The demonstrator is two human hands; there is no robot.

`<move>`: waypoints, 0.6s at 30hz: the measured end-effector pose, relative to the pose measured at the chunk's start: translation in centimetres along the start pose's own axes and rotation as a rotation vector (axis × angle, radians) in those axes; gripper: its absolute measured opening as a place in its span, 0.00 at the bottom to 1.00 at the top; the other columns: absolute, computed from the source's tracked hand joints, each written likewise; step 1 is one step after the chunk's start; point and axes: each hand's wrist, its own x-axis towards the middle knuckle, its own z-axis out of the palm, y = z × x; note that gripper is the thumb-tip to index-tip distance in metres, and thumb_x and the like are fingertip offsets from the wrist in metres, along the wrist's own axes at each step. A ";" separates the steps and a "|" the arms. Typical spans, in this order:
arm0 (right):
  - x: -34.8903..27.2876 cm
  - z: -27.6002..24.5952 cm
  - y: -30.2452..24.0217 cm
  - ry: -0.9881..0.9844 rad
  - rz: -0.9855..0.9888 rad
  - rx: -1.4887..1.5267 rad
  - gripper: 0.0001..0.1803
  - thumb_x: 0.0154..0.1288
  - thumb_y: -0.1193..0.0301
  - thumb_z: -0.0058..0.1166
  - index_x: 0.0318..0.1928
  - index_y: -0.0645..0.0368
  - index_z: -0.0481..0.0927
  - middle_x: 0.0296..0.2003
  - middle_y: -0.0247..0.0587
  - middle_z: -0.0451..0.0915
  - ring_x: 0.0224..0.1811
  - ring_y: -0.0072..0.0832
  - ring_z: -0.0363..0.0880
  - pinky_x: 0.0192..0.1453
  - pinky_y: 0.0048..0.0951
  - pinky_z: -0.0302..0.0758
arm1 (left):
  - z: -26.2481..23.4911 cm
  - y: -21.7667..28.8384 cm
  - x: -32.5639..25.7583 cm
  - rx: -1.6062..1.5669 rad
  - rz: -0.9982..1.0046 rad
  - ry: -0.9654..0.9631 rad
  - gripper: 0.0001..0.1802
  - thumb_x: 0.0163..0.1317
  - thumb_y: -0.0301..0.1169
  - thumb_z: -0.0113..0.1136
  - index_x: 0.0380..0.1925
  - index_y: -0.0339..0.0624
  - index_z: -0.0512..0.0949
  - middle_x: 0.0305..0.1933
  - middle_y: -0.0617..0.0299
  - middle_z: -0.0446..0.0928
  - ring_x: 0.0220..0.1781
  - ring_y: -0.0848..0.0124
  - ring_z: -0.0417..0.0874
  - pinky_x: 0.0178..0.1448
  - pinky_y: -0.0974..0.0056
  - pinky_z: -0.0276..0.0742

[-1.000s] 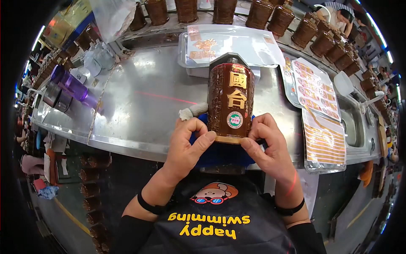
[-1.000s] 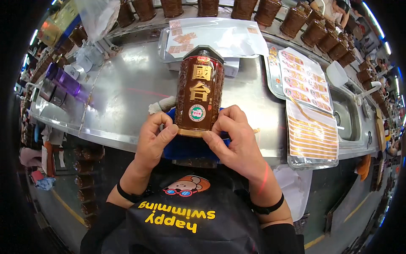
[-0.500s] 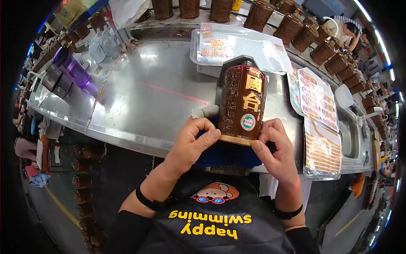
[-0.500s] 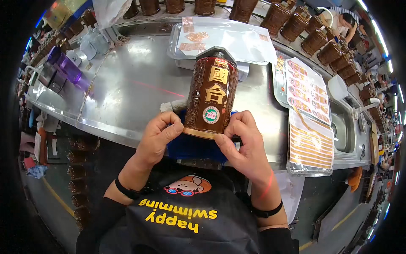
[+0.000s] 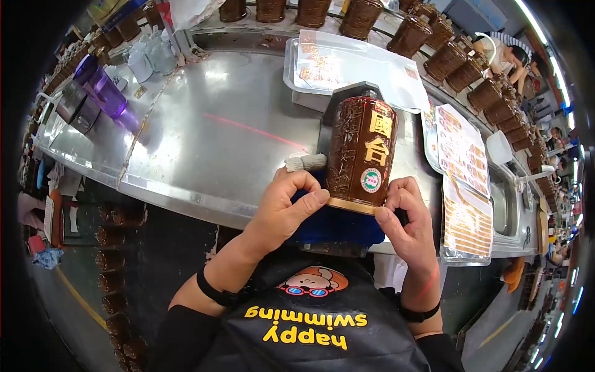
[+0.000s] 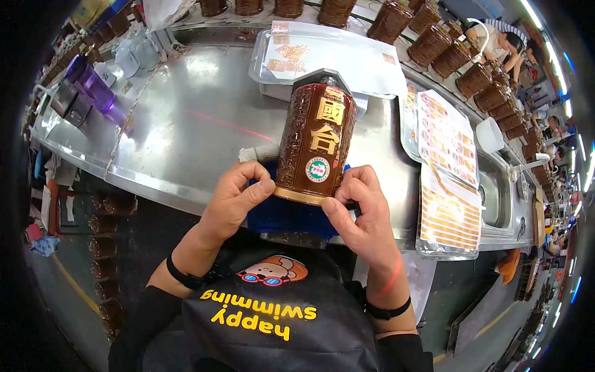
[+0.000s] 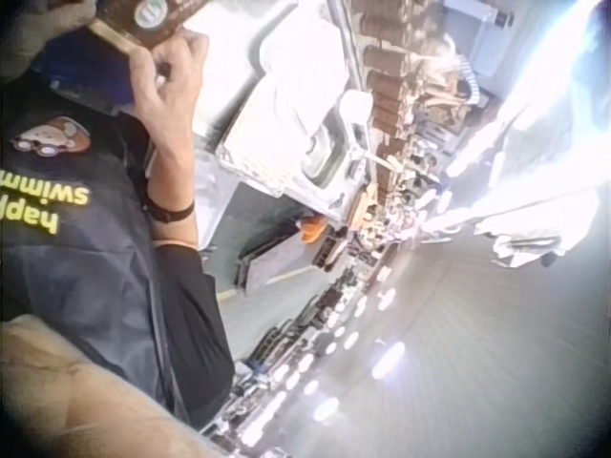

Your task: Applying labels and decorative stickers to plastic liquor bottles on a production line.

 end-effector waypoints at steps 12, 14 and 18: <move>0.0 0.0 0.0 -0.001 0.011 -0.010 0.13 0.60 0.72 0.61 0.28 0.61 0.70 0.34 0.39 0.66 0.36 0.27 0.64 0.42 0.25 0.65 | 0.1 -1.2 -0.1 0.061 0.078 0.050 0.09 0.69 0.34 0.58 0.34 0.39 0.75 0.36 0.69 0.70 0.42 0.78 0.68 0.50 0.71 0.64; 0.0 0.1 0.2 0.007 0.014 0.013 0.12 0.60 0.72 0.61 0.27 0.61 0.69 0.34 0.38 0.66 0.37 0.27 0.64 0.42 0.25 0.65 | 0.2 -1.6 -0.1 0.077 0.109 0.070 0.09 0.69 0.34 0.58 0.34 0.39 0.75 0.36 0.69 0.70 0.43 0.78 0.68 0.51 0.71 0.64; 0.0 0.0 0.2 -0.006 0.006 -0.018 0.13 0.60 0.72 0.61 0.27 0.61 0.69 0.34 0.38 0.65 0.37 0.27 0.64 0.42 0.25 0.64 | 0.3 -1.9 0.0 0.076 0.099 0.100 0.10 0.67 0.35 0.59 0.33 0.40 0.76 0.41 0.60 0.73 0.48 0.68 0.69 0.56 0.64 0.64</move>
